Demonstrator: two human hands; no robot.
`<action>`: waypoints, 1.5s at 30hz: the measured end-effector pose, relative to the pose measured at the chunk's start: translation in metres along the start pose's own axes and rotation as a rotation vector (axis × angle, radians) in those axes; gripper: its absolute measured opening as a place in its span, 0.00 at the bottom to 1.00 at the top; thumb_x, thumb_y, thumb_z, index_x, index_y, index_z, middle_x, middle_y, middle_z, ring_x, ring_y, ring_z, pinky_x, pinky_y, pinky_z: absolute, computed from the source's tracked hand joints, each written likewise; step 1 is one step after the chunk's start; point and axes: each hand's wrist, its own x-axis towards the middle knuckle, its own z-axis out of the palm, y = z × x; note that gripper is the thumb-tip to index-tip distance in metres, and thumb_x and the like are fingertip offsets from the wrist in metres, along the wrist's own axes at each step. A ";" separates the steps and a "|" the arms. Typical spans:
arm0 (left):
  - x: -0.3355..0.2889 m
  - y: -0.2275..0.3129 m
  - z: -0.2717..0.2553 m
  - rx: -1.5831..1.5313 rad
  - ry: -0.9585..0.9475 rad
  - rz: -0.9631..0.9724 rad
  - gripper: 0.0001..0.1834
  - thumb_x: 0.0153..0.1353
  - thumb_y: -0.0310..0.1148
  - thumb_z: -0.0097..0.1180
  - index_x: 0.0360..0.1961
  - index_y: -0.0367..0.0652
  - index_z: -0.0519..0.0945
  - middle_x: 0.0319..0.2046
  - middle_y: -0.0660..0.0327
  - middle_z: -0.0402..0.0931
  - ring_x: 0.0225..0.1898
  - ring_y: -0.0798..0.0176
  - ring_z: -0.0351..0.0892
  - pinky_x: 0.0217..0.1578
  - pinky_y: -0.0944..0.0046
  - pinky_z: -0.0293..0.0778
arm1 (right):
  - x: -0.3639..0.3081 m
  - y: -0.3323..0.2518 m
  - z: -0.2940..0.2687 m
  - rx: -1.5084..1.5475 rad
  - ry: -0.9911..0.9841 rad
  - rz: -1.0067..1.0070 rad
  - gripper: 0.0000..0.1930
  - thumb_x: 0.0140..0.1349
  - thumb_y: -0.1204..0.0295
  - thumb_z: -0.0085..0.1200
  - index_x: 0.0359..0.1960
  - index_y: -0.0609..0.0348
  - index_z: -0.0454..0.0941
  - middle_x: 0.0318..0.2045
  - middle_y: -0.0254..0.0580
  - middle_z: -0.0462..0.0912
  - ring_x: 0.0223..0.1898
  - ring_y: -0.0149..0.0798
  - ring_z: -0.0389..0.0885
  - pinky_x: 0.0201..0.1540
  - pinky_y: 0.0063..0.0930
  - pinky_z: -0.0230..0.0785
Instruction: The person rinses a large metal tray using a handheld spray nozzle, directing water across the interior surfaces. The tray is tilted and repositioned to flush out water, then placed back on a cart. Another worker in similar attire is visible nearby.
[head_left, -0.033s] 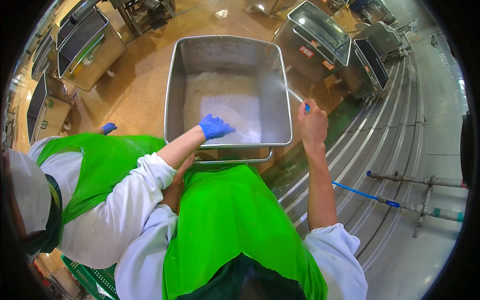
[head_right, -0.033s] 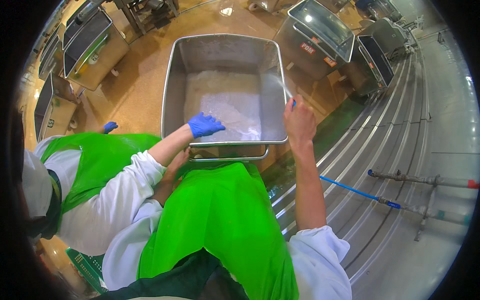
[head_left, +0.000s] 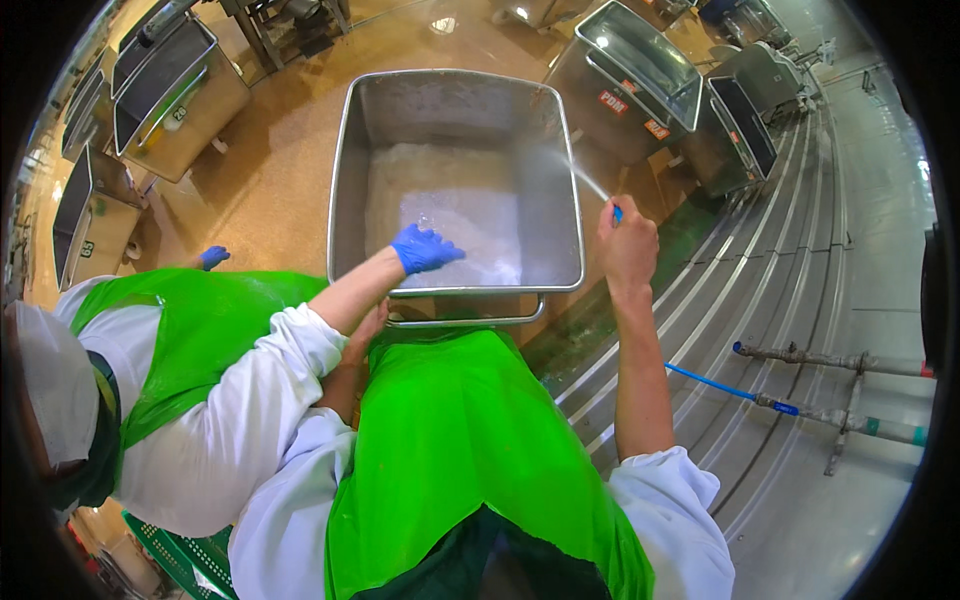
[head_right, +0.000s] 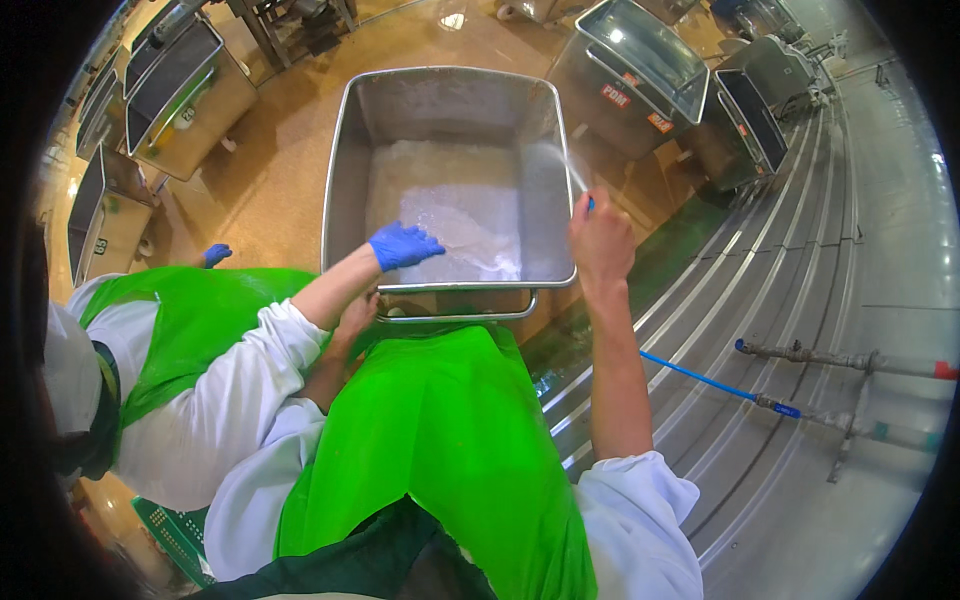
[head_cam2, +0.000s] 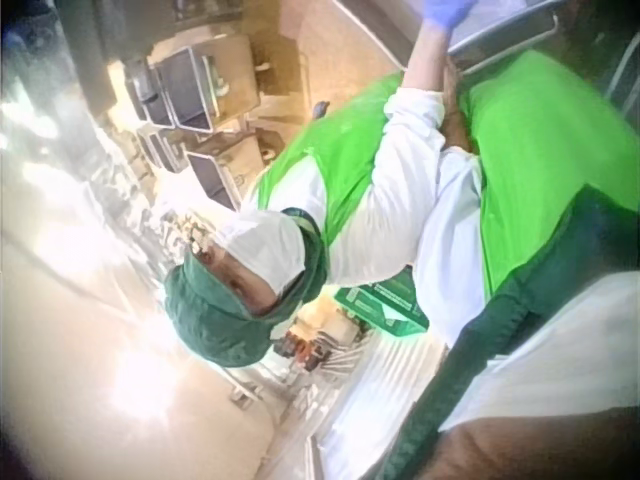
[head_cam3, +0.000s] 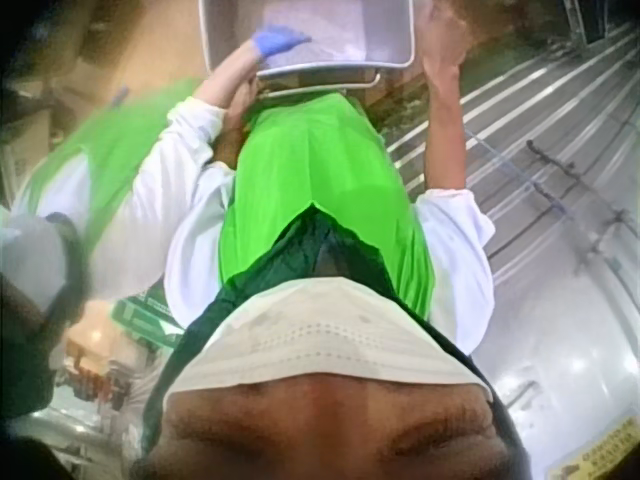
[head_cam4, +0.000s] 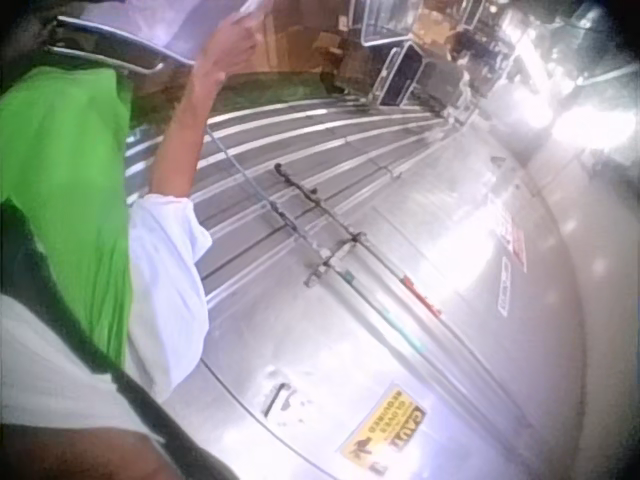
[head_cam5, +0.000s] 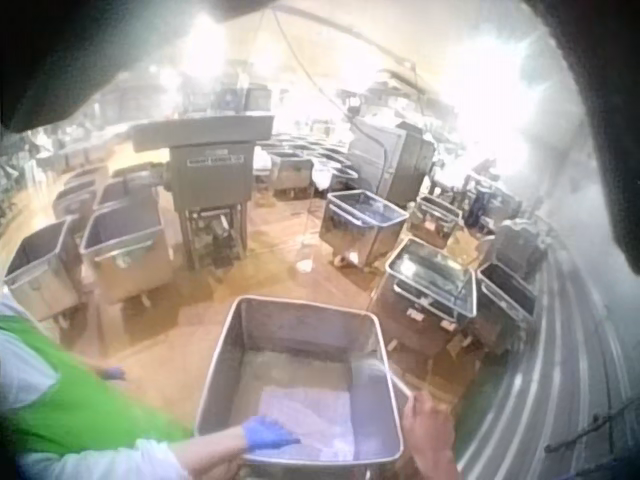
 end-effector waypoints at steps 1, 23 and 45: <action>-0.002 -0.012 0.006 0.002 0.036 0.031 0.25 0.73 0.54 0.48 0.65 0.62 0.79 0.60 0.52 0.80 0.64 0.45 0.76 0.62 0.46 0.72 | 0.003 0.002 0.000 -0.003 0.010 -0.010 0.11 0.71 0.64 0.56 0.43 0.55 0.85 0.30 0.59 0.87 0.35 0.65 0.87 0.39 0.55 0.79; -0.111 -0.073 0.170 -0.465 0.613 -0.578 0.20 0.64 0.41 0.67 0.55 0.47 0.87 0.54 0.54 0.86 0.67 0.44 0.72 0.69 0.49 0.68 | 0.038 -0.029 -0.008 0.196 0.175 -0.119 0.10 0.72 0.65 0.56 0.43 0.56 0.85 0.26 0.56 0.86 0.31 0.60 0.87 0.33 0.52 0.77; -0.117 -0.069 0.154 -0.455 0.588 -0.555 0.20 0.65 0.42 0.66 0.53 0.42 0.88 0.46 0.44 0.85 0.57 0.39 0.78 0.60 0.46 0.74 | 0.024 -0.068 -0.004 0.478 0.113 -0.231 0.06 0.69 0.68 0.62 0.38 0.55 0.86 0.22 0.52 0.83 0.24 0.53 0.86 0.26 0.42 0.74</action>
